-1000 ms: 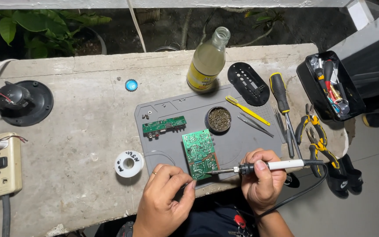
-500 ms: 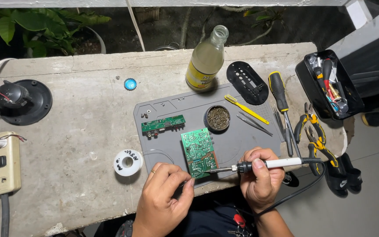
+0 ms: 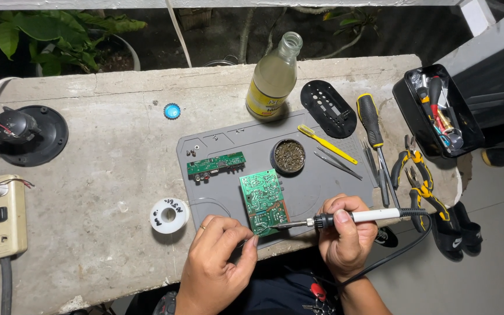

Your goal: Soldering electronic components onto a printed circuit board using a soldering iron and solder wire.

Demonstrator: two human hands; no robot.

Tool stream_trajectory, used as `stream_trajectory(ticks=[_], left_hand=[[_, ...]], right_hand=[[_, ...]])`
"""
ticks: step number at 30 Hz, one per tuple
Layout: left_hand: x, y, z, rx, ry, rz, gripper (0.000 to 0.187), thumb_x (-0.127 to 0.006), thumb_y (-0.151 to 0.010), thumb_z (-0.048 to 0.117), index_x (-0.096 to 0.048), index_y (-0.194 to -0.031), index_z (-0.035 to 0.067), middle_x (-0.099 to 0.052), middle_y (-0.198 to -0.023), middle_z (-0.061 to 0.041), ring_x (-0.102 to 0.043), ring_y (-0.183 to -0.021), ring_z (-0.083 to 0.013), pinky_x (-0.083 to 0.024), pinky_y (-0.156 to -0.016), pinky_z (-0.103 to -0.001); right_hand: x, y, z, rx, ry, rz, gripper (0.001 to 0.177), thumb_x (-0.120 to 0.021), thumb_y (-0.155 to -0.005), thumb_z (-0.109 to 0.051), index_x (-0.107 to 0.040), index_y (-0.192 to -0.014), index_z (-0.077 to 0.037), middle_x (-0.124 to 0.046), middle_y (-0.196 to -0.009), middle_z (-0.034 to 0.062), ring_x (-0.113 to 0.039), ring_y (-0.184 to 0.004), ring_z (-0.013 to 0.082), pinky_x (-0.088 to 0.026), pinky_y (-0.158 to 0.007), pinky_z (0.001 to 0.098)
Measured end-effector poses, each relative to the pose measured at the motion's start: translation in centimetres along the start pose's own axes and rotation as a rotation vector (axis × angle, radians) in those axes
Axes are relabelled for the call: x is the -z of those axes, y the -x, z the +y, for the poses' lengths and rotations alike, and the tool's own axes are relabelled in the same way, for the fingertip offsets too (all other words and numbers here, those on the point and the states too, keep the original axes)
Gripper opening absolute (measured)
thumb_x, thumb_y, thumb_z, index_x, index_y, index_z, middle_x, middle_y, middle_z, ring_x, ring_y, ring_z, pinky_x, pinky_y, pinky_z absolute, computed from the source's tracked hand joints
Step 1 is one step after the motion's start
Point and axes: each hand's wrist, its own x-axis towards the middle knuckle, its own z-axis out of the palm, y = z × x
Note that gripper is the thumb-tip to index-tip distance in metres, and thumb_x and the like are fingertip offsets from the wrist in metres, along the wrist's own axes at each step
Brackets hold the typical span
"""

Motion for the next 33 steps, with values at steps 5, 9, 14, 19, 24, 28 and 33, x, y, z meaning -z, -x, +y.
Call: stream_trajectory(ticks=[5,9,14,19,24,28,33], left_hand=[[0.01,0.05,0.03,0.004,-0.008,-0.001,0.009,-0.082,-0.098,0.003,-0.074,-0.097,0.007,-0.069,-0.094,-0.006,-0.066,-0.083,-0.0243,-0.056,-0.079,-0.035],[0.06,0.02,0.08,0.02,0.009,0.019,0.008,-0.082,-0.099,0.003,-0.075,-0.098,0.008,-0.069,-0.094,-0.006,-0.065,-0.084,-0.0238,-0.056,-0.08,-0.035],[0.33,-0.22,0.4,0.029,0.028,0.044,0.009,-0.081,-0.096,0.002,-0.075,-0.096,0.008,-0.069,-0.094,-0.005,-0.065,-0.084,-0.0225,-0.055,-0.079,-0.033],[0.46,0.0,0.36,0.041,0.041,0.031,0.009,-0.079,-0.093,0.002,-0.072,-0.096,0.008,-0.068,-0.094,-0.006,-0.065,-0.085,-0.024,-0.054,-0.081,-0.035],[0.47,0.07,0.3,0.042,0.041,0.021,0.013,-0.081,-0.094,0.002,-0.07,-0.094,0.009,-0.068,-0.093,-0.004,-0.066,-0.085,-0.0231,-0.054,-0.08,-0.034],[0.53,0.02,0.37,0.036,0.045,0.014,0.012,-0.08,-0.094,0.003,-0.07,-0.094,0.009,-0.068,-0.092,-0.004,-0.066,-0.084,-0.0232,-0.054,-0.081,-0.035],[0.56,-0.09,0.46,0.03,0.045,0.008,0.013,-0.08,-0.094,0.002,-0.07,-0.094,0.009,-0.068,-0.091,-0.004,-0.066,-0.084,-0.0226,-0.054,-0.081,-0.034]], right_hand=[[0.08,0.07,0.15,-0.004,-0.003,0.007,0.019,-0.068,-0.105,-0.024,-0.065,-0.101,-0.006,-0.051,-0.082,0.0083,-0.052,-0.075,0.0219,-0.048,-0.067,0.0349],[0.05,0.0,0.18,0.0,-0.01,0.009,0.02,-0.069,-0.105,-0.024,-0.065,-0.101,-0.006,-0.051,-0.082,0.0078,-0.051,-0.074,0.021,-0.046,-0.066,0.0338],[0.04,0.0,0.07,-0.004,-0.012,0.0,0.02,-0.069,-0.106,-0.025,-0.065,-0.101,-0.006,-0.051,-0.082,0.0083,-0.051,-0.073,0.021,-0.045,-0.065,0.0338],[0.06,0.07,0.09,-0.004,-0.003,0.009,0.02,-0.069,-0.105,-0.026,-0.065,-0.101,-0.007,-0.051,-0.082,0.0073,-0.051,-0.074,0.0209,-0.045,-0.065,0.034],[0.07,0.08,0.09,0.004,0.011,0.008,0.02,-0.068,-0.105,-0.025,-0.065,-0.1,-0.006,-0.052,-0.082,0.008,-0.052,-0.075,0.0212,-0.047,-0.065,0.0339],[0.09,0.1,0.11,0.001,0.007,0.009,0.019,-0.068,-0.105,-0.025,-0.064,-0.1,-0.006,-0.052,-0.082,0.0082,-0.052,-0.075,0.0213,-0.048,-0.066,0.0336],[0.57,0.09,0.44,-0.004,-0.01,-0.008,0.02,-0.068,-0.106,-0.025,-0.065,-0.102,-0.006,-0.052,-0.084,0.0082,-0.052,-0.075,0.0214,-0.048,-0.066,0.0337]])
